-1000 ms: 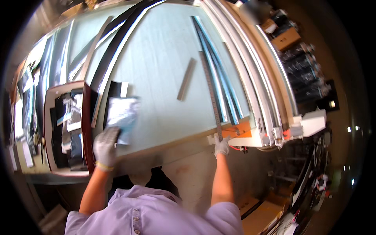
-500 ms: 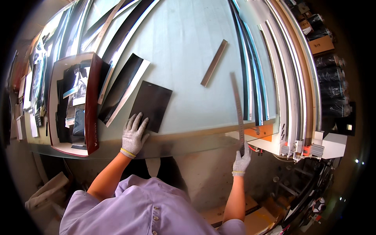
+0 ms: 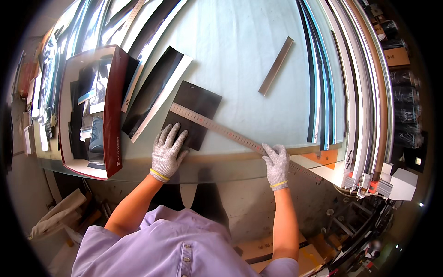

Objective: The person measures several long, thin glass panels on a workbench using a metal ruler and a marker. They then retrieve a cardboard box from a nearby shelf, place the measured panels inside, and arrange them for storage or transport.

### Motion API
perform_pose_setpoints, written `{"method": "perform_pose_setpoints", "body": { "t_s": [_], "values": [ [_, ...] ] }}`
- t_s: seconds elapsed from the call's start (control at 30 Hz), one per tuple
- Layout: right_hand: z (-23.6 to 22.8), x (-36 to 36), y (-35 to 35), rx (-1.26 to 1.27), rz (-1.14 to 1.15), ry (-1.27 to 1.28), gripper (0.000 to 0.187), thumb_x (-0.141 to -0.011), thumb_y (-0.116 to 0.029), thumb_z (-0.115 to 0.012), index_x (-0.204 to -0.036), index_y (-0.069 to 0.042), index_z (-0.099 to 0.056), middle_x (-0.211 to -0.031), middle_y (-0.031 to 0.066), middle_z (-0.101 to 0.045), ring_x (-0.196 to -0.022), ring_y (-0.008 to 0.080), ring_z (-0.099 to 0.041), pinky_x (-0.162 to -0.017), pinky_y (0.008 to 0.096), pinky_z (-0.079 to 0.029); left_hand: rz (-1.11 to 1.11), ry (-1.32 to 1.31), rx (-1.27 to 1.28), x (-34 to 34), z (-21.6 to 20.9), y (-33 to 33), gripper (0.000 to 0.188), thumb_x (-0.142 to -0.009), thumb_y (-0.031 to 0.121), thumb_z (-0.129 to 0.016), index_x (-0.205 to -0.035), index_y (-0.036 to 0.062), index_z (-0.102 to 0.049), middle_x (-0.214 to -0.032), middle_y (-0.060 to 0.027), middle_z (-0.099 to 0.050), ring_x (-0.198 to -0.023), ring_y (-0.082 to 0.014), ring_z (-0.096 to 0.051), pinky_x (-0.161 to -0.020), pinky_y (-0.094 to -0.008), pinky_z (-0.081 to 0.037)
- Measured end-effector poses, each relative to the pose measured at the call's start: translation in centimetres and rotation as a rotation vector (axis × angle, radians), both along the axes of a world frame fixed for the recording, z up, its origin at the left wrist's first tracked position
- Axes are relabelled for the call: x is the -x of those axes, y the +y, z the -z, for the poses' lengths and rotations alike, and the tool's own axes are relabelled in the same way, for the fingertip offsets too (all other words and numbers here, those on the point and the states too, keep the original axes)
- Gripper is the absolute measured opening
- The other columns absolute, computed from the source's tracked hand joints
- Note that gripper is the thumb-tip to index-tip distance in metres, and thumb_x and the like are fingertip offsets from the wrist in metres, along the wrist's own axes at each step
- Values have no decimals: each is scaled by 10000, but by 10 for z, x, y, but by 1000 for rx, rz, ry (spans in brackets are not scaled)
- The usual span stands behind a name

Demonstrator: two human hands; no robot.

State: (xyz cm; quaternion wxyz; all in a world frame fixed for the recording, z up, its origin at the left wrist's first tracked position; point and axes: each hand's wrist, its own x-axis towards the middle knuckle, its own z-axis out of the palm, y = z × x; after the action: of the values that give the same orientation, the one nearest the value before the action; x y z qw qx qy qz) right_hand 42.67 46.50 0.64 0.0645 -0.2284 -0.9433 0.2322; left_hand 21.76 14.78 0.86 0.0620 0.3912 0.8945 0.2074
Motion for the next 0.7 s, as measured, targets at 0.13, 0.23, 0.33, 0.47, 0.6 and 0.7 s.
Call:
{"method": "perform_pose_setpoints", "body": {
  "t_s": [0.13, 0.23, 0.33, 0.47, 0.6, 0.7],
  "values": [
    [2, 5, 2, -4, 4, -11, 502, -741, -59, -785, -1222, -197, -740, -1044, 86, -553, -921, 280, -538, -851, 406, -448, 3, 0, 0, 2, -1, 0, 644, -792, 220, -759, -1399, 133, -566, -1502, -159, -469, -1374, -404, -427, -1137, -525, -337],
    [0, 7, 4, 18, 10, -9, 496, -741, -63, -789, -1216, -199, -742, -1038, 81, -559, -918, 283, -538, -845, 409, -446, 2, 8, -1, 2, -1, 2, 638, -792, 219, -758, -1396, 131, -570, -1501, -158, -471, -1371, -407, -428, -1134, -528, -341],
    [-1, 7, 5, 0, 1, -31, 454, -781, -106, -765, -1229, -169, -733, -1044, 97, -555, -934, 298, -537, -869, 409, -456, 4, 17, 4, 1, 0, 3, 637, -795, 220, -756, -1398, 132, -570, -1502, -157, -471, -1369, -408, -428, -1130, -531, -343],
    [0, 9, 6, -3, 0, -22, 461, -769, -96, -774, -1220, -185, -738, -1041, 88, -561, -923, 295, -538, -857, 412, -453, -1, 22, 8, 0, 3, 2, 629, -807, 216, -750, -1402, 135, -565, -1508, -156, -465, -1367, -407, -431, -1129, -536, -342],
    [3, 8, 6, -33, -5, 3, 481, -744, -78, -793, -1205, -210, -746, -1028, 76, -566, -907, 289, -544, -830, 417, -453, 4, 20, 10, 1, 1, 2, 621, -816, 215, -745, -1404, 137, -562, -1510, -155, -463, -1366, -407, -432, -1132, -536, -337],
    [3, 7, 5, -44, -7, 7, 487, -741, -78, -795, -1207, -213, -746, -1027, 77, -567, -901, 289, -544, -823, 421, -457, 4, 22, 13, 0, 2, 3, 617, -819, 213, -743, -1405, 137, -562, -1509, -158, -464, -1364, -407, -434, -1133, -538, -333]
  ]
}}
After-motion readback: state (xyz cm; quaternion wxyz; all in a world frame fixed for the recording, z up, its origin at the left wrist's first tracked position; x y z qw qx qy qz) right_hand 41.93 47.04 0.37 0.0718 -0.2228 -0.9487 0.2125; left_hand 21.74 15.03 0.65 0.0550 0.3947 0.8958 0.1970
